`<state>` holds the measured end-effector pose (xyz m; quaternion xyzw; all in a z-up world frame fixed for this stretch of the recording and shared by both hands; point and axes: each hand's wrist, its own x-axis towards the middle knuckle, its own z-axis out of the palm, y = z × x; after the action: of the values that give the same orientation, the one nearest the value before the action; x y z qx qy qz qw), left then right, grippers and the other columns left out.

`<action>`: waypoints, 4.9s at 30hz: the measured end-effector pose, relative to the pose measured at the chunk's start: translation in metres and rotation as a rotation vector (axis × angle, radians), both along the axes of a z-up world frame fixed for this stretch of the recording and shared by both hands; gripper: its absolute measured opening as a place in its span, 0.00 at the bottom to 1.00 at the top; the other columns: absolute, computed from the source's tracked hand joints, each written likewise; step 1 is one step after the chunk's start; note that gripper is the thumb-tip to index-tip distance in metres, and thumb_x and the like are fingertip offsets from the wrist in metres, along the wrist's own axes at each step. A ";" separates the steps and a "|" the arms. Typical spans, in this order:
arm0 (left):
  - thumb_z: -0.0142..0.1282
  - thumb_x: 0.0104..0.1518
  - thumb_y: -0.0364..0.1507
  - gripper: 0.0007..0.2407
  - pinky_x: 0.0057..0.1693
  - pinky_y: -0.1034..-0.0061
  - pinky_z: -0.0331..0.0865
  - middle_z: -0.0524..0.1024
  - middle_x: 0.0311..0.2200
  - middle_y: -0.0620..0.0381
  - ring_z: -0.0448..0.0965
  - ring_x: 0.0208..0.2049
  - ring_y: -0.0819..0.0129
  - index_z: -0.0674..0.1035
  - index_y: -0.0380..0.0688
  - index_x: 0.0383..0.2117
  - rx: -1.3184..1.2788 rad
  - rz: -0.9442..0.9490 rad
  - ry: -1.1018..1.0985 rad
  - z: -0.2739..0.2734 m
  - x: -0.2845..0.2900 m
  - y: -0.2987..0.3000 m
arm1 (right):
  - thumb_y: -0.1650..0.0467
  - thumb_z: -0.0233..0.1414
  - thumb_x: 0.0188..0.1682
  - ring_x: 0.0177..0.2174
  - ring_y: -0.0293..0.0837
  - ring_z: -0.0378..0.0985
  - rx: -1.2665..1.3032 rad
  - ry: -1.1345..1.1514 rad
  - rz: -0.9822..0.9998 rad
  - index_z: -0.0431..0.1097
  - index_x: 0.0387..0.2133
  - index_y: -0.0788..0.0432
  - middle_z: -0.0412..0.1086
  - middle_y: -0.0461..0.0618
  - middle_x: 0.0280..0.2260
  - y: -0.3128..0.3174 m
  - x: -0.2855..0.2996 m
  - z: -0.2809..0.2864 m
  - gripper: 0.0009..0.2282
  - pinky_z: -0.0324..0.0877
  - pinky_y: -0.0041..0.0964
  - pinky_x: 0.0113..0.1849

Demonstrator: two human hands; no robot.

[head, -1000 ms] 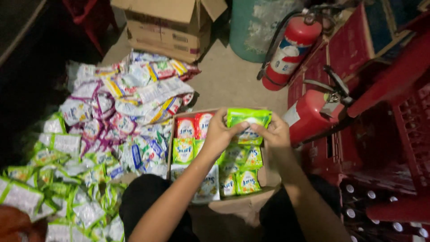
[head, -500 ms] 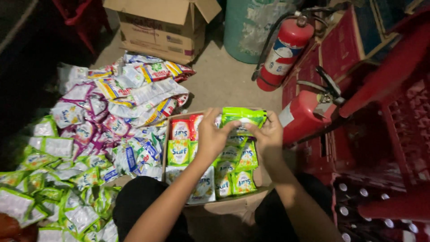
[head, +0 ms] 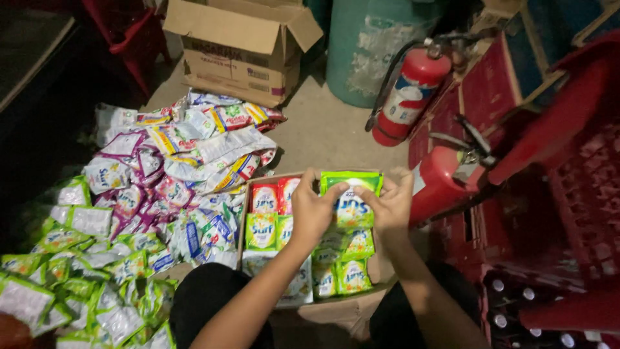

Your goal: Organizing small detergent packets into a cardboard box.

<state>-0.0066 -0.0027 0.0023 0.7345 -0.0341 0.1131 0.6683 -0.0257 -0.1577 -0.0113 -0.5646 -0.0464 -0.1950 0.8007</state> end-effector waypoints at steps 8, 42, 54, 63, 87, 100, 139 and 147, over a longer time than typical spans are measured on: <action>0.65 0.51 0.26 0.17 0.47 0.81 0.74 0.80 0.36 0.60 0.79 0.38 0.77 0.75 0.40 0.47 -0.311 -0.409 0.051 0.010 0.011 0.015 | 0.83 0.58 0.46 0.46 0.48 0.79 -0.086 -0.022 0.039 0.50 0.61 0.66 0.73 0.62 0.46 0.003 -0.009 0.018 0.30 0.76 0.39 0.48; 0.66 0.53 0.28 0.21 0.52 0.77 0.74 0.81 0.41 0.55 0.81 0.43 0.71 0.73 0.41 0.53 -0.180 -0.367 -0.055 0.017 -0.004 0.013 | 0.79 0.59 0.50 0.38 0.38 0.78 -0.323 0.069 0.049 0.70 0.40 0.68 0.76 0.52 0.38 -0.027 -0.008 -0.011 0.08 0.75 0.31 0.43; 0.67 0.56 0.30 0.11 0.47 0.77 0.75 0.82 0.36 0.55 0.82 0.38 0.73 0.83 0.36 0.38 -0.155 -0.368 -0.083 -0.004 -0.007 0.005 | 0.79 0.60 0.49 0.41 0.40 0.78 -0.253 0.048 0.109 0.68 0.43 0.69 0.75 0.53 0.41 -0.025 -0.010 -0.001 0.11 0.74 0.34 0.47; 0.65 0.58 0.29 0.09 0.49 0.75 0.73 0.78 0.36 0.56 0.79 0.39 0.70 0.83 0.37 0.38 -0.194 -0.383 -0.086 -0.018 0.002 0.009 | 0.74 0.56 0.52 0.41 0.39 0.77 -0.485 0.221 0.325 0.71 0.47 0.66 0.75 0.48 0.42 -0.033 -0.001 -0.010 0.11 0.74 0.34 0.46; 0.52 0.63 0.27 0.17 0.53 0.59 0.80 0.80 0.48 0.37 0.83 0.48 0.51 0.73 0.26 0.54 -0.943 -0.565 0.798 -0.093 0.019 0.006 | 0.64 0.64 0.51 0.37 0.39 0.76 -0.312 0.029 0.265 0.70 0.40 0.67 0.72 0.46 0.38 -0.076 -0.047 0.003 0.17 0.73 0.34 0.40; 0.52 0.66 0.44 0.22 0.53 0.77 0.70 0.77 0.41 0.56 0.74 0.44 0.73 0.76 0.35 0.52 -0.109 -0.556 -0.159 -0.003 -0.008 0.042 | 0.73 0.58 0.49 0.41 0.42 0.74 -0.814 -0.142 0.033 0.71 0.39 0.67 0.70 0.52 0.42 -0.037 -0.021 0.017 0.09 0.70 0.33 0.45; 0.64 0.57 0.30 0.11 0.44 0.74 0.72 0.80 0.34 0.52 0.80 0.35 0.68 0.80 0.35 0.40 0.022 -0.398 -0.229 0.004 -0.013 0.034 | 0.80 0.61 0.44 0.47 0.43 0.75 -0.165 0.180 0.410 0.64 0.51 0.67 0.72 0.56 0.47 -0.040 -0.001 -0.001 0.21 0.71 0.39 0.51; 0.63 0.60 0.29 0.13 0.50 0.75 0.75 0.83 0.39 0.50 0.82 0.41 0.70 0.78 0.33 0.45 -0.129 -0.436 -0.066 0.001 -0.012 0.024 | 0.80 0.57 0.49 0.47 0.48 0.77 0.147 0.197 0.398 0.65 0.51 0.71 0.72 0.60 0.46 -0.025 -0.014 0.006 0.17 0.71 0.42 0.52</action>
<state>-0.0185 0.0210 0.0034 0.6613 -0.2067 -0.0081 0.7210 -0.0400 -0.1823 -0.0049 -0.5008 -0.0642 0.0197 0.8630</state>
